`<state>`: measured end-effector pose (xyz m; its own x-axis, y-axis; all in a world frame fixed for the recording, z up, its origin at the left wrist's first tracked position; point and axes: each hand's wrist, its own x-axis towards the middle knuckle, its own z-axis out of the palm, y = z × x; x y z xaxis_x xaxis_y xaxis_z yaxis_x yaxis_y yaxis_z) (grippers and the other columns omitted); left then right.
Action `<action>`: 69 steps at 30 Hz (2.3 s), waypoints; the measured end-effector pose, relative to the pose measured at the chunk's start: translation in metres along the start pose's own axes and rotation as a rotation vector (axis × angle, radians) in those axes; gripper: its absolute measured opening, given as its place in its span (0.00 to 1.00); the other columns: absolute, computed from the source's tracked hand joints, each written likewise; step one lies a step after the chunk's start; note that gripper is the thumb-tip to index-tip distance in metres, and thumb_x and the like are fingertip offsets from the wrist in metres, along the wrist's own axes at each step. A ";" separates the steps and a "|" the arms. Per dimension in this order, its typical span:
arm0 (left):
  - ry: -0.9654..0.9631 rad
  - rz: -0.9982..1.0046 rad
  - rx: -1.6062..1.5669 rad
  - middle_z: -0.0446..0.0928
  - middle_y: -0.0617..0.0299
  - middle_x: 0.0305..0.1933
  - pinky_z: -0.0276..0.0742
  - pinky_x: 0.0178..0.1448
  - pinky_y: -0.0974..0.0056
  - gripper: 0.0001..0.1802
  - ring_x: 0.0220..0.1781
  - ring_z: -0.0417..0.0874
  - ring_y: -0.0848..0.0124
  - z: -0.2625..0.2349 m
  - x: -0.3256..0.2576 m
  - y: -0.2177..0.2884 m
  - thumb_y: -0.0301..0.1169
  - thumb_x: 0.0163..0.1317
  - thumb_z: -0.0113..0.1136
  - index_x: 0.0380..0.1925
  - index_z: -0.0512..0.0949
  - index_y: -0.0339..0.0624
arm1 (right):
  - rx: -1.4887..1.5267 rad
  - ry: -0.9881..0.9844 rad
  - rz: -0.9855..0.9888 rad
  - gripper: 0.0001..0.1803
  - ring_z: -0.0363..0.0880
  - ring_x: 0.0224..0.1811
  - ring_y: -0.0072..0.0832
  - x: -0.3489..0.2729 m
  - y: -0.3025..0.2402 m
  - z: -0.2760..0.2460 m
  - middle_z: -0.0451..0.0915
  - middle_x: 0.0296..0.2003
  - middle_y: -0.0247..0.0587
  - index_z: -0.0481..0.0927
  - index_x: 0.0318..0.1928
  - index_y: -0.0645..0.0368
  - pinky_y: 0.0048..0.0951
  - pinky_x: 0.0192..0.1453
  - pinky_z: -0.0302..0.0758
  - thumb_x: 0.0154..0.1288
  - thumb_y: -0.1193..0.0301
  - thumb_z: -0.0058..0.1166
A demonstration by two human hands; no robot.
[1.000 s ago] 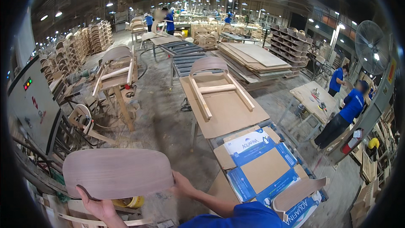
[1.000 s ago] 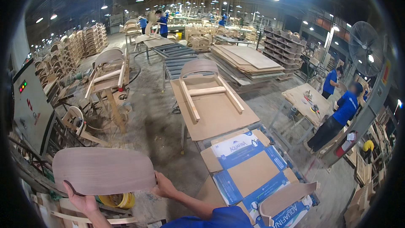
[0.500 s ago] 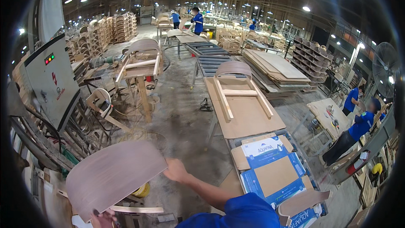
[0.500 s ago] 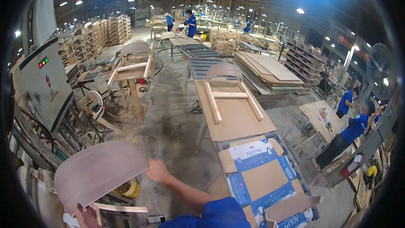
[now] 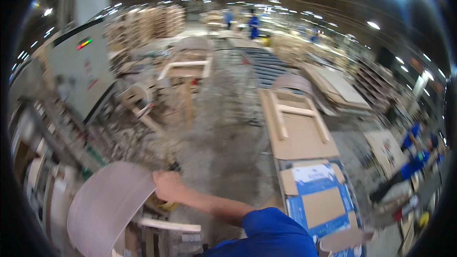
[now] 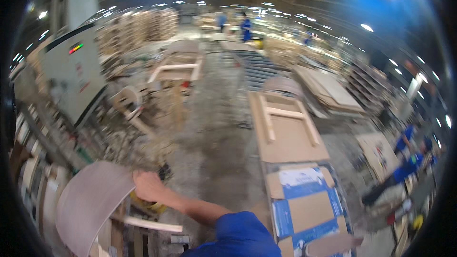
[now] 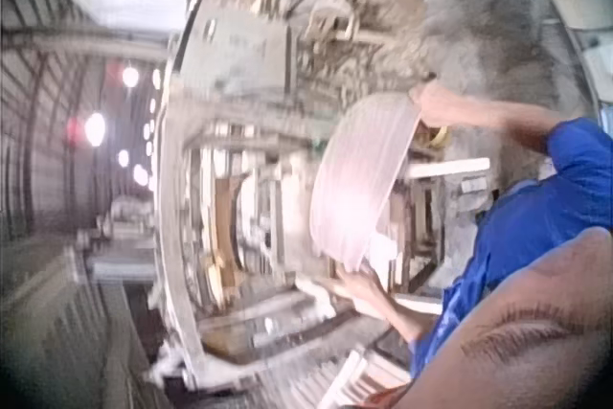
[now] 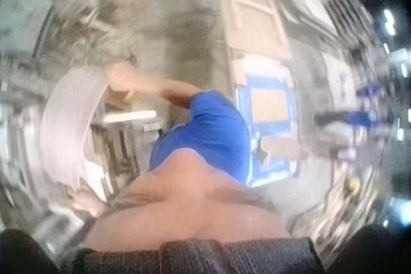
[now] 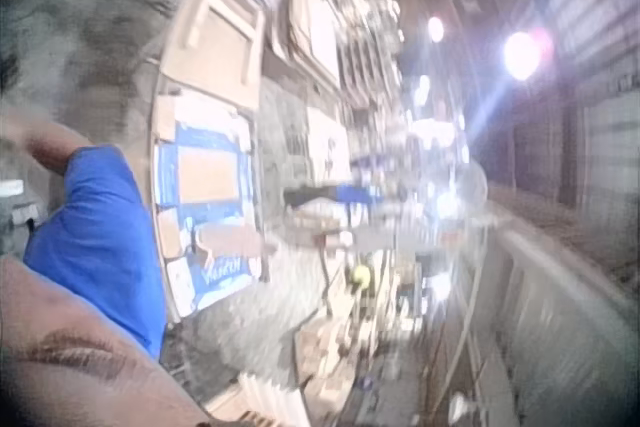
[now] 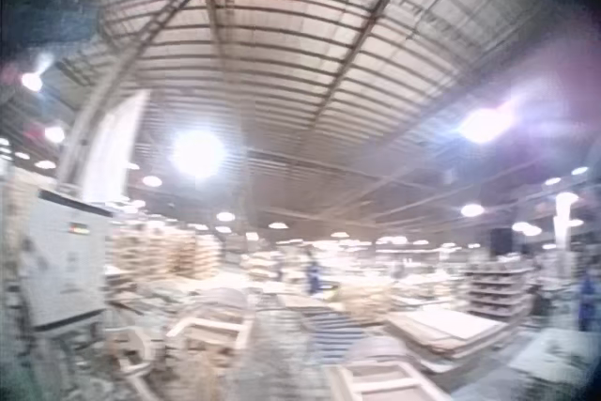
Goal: The person assembles wooden chair frames by attaching curved backrest pieces to the frame, then moves the assembled units to a conveyor belt. The person repeats this process for multiple chairs in a factory setting.
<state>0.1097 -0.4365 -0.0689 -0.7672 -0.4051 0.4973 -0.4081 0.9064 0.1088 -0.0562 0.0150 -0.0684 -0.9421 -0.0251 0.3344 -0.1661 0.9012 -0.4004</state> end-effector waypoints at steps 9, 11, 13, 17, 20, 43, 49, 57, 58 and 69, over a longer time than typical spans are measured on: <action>0.025 -0.222 -0.377 0.84 0.37 0.51 0.80 0.57 0.50 0.22 0.54 0.86 0.42 0.057 0.071 -0.063 0.27 0.65 0.60 0.61 0.78 0.39 | -0.146 -0.269 -0.208 0.25 0.88 0.45 0.56 0.122 -0.103 0.024 0.87 0.39 0.63 0.82 0.48 0.66 0.51 0.51 0.84 0.53 0.64 0.69; 0.035 -0.232 -0.292 0.82 0.34 0.48 0.79 0.54 0.45 0.26 0.52 0.82 0.34 0.047 0.098 -0.076 0.25 0.63 0.58 0.64 0.73 0.43 | -0.025 -0.097 -0.296 0.12 0.85 0.42 0.61 0.139 -0.132 0.051 0.85 0.34 0.66 0.83 0.39 0.66 0.54 0.48 0.81 0.55 0.73 0.62; 0.028 -0.248 -0.246 0.82 0.33 0.45 0.77 0.52 0.41 0.25 0.51 0.82 0.34 0.024 0.128 -0.108 0.25 0.61 0.60 0.61 0.73 0.43 | 0.024 -0.044 -0.377 0.12 0.84 0.42 0.65 0.162 -0.184 0.069 0.84 0.34 0.68 0.81 0.40 0.68 0.57 0.48 0.80 0.54 0.76 0.58; 0.012 -0.302 -0.188 0.82 0.32 0.44 0.77 0.53 0.38 0.26 0.50 0.82 0.33 0.061 0.131 -0.145 0.24 0.60 0.59 0.61 0.72 0.40 | 0.027 -0.094 -0.436 0.13 0.83 0.43 0.66 0.179 -0.221 0.128 0.84 0.35 0.70 0.79 0.40 0.70 0.58 0.49 0.79 0.53 0.78 0.57; 0.051 -0.298 -0.135 0.82 0.30 0.42 0.77 0.51 0.37 0.24 0.47 0.83 0.32 0.080 0.145 -0.167 0.25 0.61 0.58 0.59 0.72 0.36 | 0.023 -0.140 -0.450 0.12 0.83 0.45 0.66 0.198 -0.249 0.153 0.83 0.37 0.71 0.79 0.41 0.71 0.57 0.51 0.78 0.54 0.79 0.55; 0.084 -0.397 -0.239 0.82 0.32 0.47 0.80 0.54 0.40 0.21 0.51 0.83 0.34 0.132 0.180 -0.230 0.35 0.67 0.56 0.57 0.75 0.36 | 0.147 -0.165 -0.427 0.14 0.83 0.51 0.62 0.234 -0.311 0.259 0.85 0.44 0.64 0.83 0.47 0.64 0.53 0.56 0.79 0.61 0.74 0.57; 0.074 -0.395 -0.228 0.82 0.33 0.47 0.80 0.54 0.41 0.20 0.51 0.83 0.34 0.134 0.182 -0.218 0.37 0.67 0.59 0.55 0.76 0.36 | 0.125 -0.110 -0.440 0.15 0.83 0.51 0.61 0.240 -0.299 0.265 0.85 0.45 0.64 0.82 0.49 0.64 0.52 0.56 0.79 0.61 0.73 0.57; 0.064 -0.361 -0.164 0.82 0.33 0.46 0.81 0.53 0.40 0.22 0.50 0.83 0.34 0.141 0.173 -0.222 0.36 0.67 0.59 0.57 0.74 0.35 | 0.157 -0.175 -0.435 0.19 0.82 0.52 0.62 0.237 -0.293 0.281 0.84 0.45 0.66 0.81 0.52 0.67 0.53 0.58 0.77 0.59 0.76 0.56; 0.068 -0.360 -0.161 0.82 0.33 0.46 0.81 0.53 0.40 0.22 0.50 0.83 0.34 0.141 0.171 -0.223 0.36 0.67 0.59 0.57 0.74 0.34 | 0.154 -0.181 -0.445 0.20 0.82 0.53 0.62 0.237 -0.293 0.281 0.84 0.45 0.67 0.81 0.53 0.66 0.53 0.58 0.77 0.59 0.77 0.56; 0.047 -0.354 -0.084 0.82 0.30 0.44 0.81 0.49 0.36 0.24 0.47 0.84 0.31 0.145 0.161 -0.226 0.36 0.68 0.58 0.59 0.70 0.33 | 0.176 -0.216 -0.455 0.25 0.81 0.54 0.63 0.238 -0.292 0.283 0.84 0.45 0.66 0.79 0.59 0.65 0.53 0.59 0.76 0.59 0.76 0.55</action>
<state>0.0063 -0.7239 -0.1379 -0.5611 -0.6915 0.4550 -0.6008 0.7183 0.3508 -0.3149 -0.3763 -0.1135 -0.7987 -0.5018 0.3321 -0.6010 0.6927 -0.3987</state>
